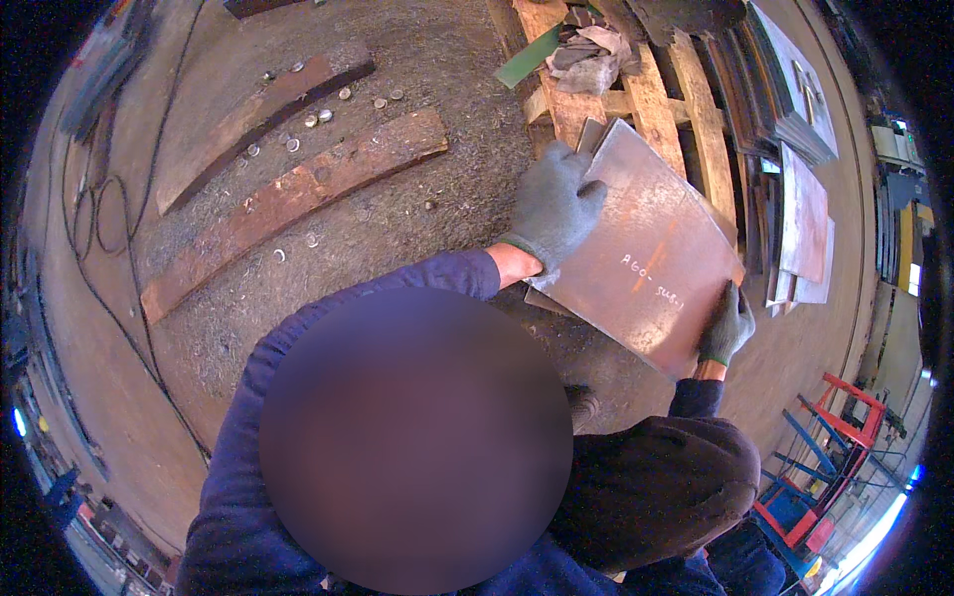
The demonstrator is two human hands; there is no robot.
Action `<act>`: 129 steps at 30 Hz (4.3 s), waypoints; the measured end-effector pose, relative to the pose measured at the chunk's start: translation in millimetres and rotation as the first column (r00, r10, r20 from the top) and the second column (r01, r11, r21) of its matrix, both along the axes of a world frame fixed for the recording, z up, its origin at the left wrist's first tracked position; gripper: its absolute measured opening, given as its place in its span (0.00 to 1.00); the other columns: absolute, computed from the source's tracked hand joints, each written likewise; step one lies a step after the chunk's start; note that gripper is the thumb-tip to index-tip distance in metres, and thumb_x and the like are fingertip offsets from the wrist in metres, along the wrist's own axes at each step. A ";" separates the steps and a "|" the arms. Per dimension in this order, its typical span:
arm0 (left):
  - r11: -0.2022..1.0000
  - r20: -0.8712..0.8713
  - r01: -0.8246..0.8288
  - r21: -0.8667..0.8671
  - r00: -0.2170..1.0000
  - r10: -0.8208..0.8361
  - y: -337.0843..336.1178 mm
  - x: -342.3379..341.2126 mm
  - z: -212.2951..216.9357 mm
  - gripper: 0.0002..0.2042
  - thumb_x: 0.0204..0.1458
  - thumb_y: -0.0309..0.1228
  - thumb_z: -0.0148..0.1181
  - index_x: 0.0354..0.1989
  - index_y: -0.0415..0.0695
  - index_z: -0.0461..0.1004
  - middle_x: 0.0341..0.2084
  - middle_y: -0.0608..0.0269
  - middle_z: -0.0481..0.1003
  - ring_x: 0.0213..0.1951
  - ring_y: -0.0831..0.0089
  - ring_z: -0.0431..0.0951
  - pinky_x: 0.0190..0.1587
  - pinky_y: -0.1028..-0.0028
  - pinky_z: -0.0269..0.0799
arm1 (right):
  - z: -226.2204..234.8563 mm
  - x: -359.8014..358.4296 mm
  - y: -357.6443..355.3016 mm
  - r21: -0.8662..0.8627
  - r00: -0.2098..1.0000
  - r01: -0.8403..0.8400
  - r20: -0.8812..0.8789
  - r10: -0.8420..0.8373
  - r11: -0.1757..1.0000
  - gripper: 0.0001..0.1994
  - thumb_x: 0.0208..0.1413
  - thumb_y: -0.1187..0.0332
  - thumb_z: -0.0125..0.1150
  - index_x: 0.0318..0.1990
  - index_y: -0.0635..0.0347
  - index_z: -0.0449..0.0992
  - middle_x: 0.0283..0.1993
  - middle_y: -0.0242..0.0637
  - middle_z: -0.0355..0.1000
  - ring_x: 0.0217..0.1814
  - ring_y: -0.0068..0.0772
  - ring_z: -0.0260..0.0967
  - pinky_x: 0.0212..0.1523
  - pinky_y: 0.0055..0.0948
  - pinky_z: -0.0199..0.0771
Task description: The person handles perforated metal sheets and flat metal plates in a workshop. They pick up, inspect, and place the sheets on a wooden pallet, then handle additional metal plates, turning them over and stacking them.
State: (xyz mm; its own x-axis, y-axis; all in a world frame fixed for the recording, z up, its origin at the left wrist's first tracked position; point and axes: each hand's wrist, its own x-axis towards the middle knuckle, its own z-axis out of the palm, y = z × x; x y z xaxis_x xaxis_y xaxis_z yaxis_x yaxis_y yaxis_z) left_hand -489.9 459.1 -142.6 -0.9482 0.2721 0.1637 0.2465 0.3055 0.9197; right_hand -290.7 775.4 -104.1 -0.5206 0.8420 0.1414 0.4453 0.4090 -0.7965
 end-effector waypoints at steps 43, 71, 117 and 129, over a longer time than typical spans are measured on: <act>0.979 -0.016 0.180 -0.101 0.983 -0.182 -8.2 -28.6 18.7 0.18 0.55 0.42 0.65 0.40 0.38 0.85 0.32 0.38 0.80 0.40 0.37 0.81 0.44 0.46 0.76 | -9.6 16.1 47.7 0.012 0.970 -0.124 0.211 0.118 0.992 0.22 0.67 0.59 0.68 0.57 0.73 0.83 0.52 0.47 0.85 0.51 0.32 0.80 0.56 0.34 0.78; 0.769 -0.288 0.463 -0.440 0.739 -0.609 -137.0 42.0 1.1 0.16 0.57 0.39 0.68 0.48 0.41 0.84 0.39 0.48 0.83 0.41 0.46 0.83 0.44 0.53 0.80 | 44.2 -195.6 -113.7 0.206 0.550 -0.818 0.555 0.625 0.537 0.27 0.65 0.46 0.62 0.47 0.67 0.86 0.45 0.60 0.82 0.47 0.62 0.81 0.51 0.50 0.78; 0.602 -0.482 0.393 -0.695 0.368 -0.795 177.7 -36.4 27.2 0.39 0.57 0.64 0.63 0.53 0.32 0.81 0.47 0.35 0.81 0.53 0.42 0.80 0.58 0.50 0.74 | 113.1 138.0 -83.3 -0.168 0.819 0.457 -0.304 -0.487 0.874 0.19 0.68 0.58 0.62 0.42 0.70 0.86 0.31 0.36 0.81 0.31 0.25 0.77 0.34 0.30 0.80; 0.485 -0.298 0.250 -0.838 0.534 -0.791 265.9 23.4 40.0 0.47 0.59 0.72 0.47 0.41 0.27 0.84 0.44 0.25 0.81 0.52 0.34 0.82 0.58 0.48 0.74 | -61.1 39.5 -250.9 -0.867 0.152 0.042 -0.486 -0.861 0.497 0.22 0.63 0.63 0.71 0.58 0.70 0.79 0.44 0.42 0.82 0.47 0.32 0.80 0.38 0.27 0.80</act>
State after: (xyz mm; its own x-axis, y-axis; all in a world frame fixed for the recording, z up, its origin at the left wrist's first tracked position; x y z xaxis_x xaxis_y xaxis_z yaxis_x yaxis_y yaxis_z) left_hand -466.6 725.0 -102.6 -0.3060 0.9432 0.1295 0.9509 0.2961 0.0903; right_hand -251.2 524.5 -165.2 0.0959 0.8822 -0.4611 -0.7017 -0.2686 -0.6599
